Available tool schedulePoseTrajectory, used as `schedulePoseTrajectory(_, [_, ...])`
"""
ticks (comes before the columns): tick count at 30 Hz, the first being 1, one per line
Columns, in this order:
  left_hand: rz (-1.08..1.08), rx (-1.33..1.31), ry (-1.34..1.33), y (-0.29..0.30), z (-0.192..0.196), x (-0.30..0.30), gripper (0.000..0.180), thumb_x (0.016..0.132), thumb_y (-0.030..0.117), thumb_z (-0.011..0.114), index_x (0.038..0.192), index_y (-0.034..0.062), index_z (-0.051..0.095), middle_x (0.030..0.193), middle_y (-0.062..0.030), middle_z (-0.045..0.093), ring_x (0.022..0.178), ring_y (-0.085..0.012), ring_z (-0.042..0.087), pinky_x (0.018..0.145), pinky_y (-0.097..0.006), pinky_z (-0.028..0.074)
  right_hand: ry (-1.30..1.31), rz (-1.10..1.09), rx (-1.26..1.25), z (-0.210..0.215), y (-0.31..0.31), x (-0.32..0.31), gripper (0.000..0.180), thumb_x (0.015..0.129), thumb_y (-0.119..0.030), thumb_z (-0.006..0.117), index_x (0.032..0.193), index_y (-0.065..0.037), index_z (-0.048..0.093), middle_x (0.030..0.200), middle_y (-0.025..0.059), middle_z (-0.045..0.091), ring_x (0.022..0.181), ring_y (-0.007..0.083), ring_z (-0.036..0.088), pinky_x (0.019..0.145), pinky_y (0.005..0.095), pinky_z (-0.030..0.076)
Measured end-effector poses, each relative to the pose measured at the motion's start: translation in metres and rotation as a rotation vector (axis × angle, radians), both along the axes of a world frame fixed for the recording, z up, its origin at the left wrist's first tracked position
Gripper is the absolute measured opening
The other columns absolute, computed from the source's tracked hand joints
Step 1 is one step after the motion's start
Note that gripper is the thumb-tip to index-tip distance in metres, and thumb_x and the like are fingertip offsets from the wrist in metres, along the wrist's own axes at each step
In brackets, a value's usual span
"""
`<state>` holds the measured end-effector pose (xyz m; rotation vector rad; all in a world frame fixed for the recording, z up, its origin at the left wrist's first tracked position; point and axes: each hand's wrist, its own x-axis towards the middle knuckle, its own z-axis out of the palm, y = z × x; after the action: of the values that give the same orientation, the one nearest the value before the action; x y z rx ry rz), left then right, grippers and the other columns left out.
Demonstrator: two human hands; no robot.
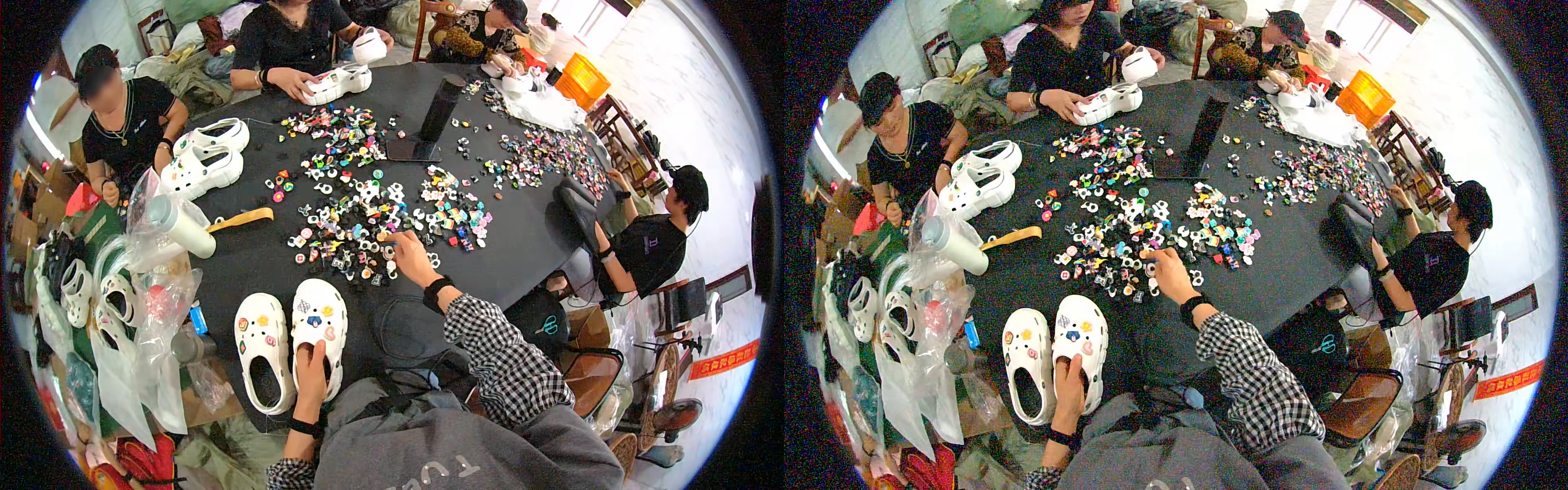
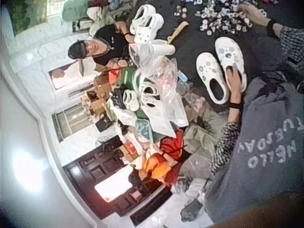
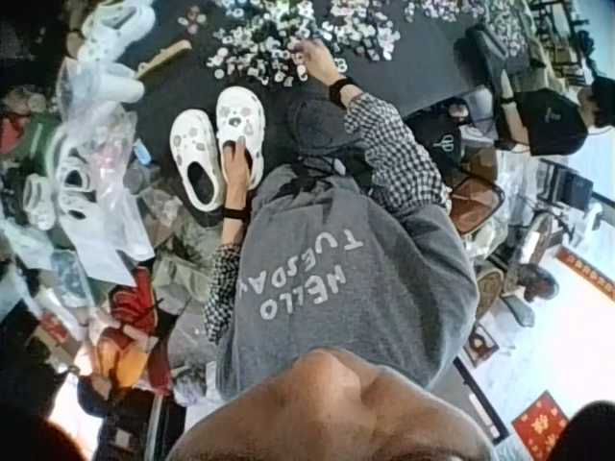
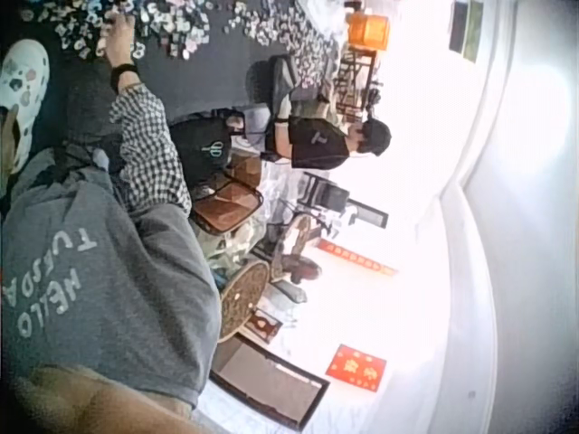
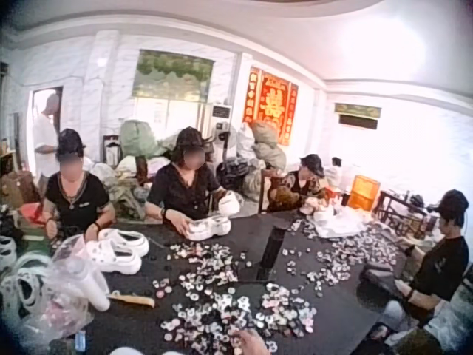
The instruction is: Attaching decorative charms into the holes of rubber clogs.
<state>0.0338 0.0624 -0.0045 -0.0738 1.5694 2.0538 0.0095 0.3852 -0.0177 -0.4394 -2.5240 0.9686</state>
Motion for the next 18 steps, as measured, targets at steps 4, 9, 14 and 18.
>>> schedulePoseTrajectory(4, [0.028, -0.009, -0.02, 0.002, 0.007, 0.001, 0.032, 0.093, 0.014, 0.053, 0.118, -0.0049, 0.049, 0.112, -0.0075, 0.055, 0.1, -0.0153, 0.05, 0.089, -0.029, 0.039, -0.103, -0.008, -0.018, 0.008, 0.004, 0.007, 0.026, 0.08, 0.002, 0.048, 0.098, -0.01, 0.062, 0.087, 0.0162, 0.055, 0.082, 0.0371, 0.056, 0.074, 0.0438, 0.046])
schedulePoseTrajectory(9, [-0.003, 0.011, -0.019, 0.01, 0.017, 0.0, 0.03, 0.092, 0.013, 0.053, 0.116, -0.0053, 0.05, 0.111, -0.0069, 0.056, 0.099, -0.0149, 0.051, 0.088, -0.029, 0.039, 0.013, 0.068, 0.103, -0.001, 0.0, -0.004, 0.016, 0.082, -0.003, 0.053, 0.095, -0.008, 0.061, 0.087, 0.0161, 0.054, 0.078, 0.035, 0.056, 0.069, 0.0427, 0.047])
schedulePoseTrajectory(14, [0.008, -0.015, -0.002, 0.005, 0.012, 0.001, 0.028, 0.091, 0.012, 0.054, 0.114, -0.0046, 0.051, 0.108, -0.0069, 0.057, 0.096, -0.0142, 0.052, 0.085, -0.028, 0.041, -0.172, 0.131, 0.126, 0.016, -0.032, -0.023, 0.02, 0.079, -0.015, 0.065, 0.095, -0.007, 0.056, 0.092, 0.0133, 0.052, 0.083, 0.0332, 0.057, 0.071, 0.0414, 0.049])
schedulePoseTrajectory(18, [0.015, -0.016, -0.024, 0.004, 0.008, 0.001, 0.026, 0.091, 0.011, 0.055, 0.112, -0.004, 0.052, 0.106, -0.0065, 0.057, 0.094, -0.0133, 0.053, 0.083, -0.027, 0.042, -0.166, 0.216, 0.17, 0.014, -0.033, -0.024, 0.02, 0.08, -0.016, 0.065, 0.094, -0.008, 0.054, 0.091, 0.0132, 0.052, 0.083, 0.0335, 0.057, 0.071, 0.0418, 0.049])
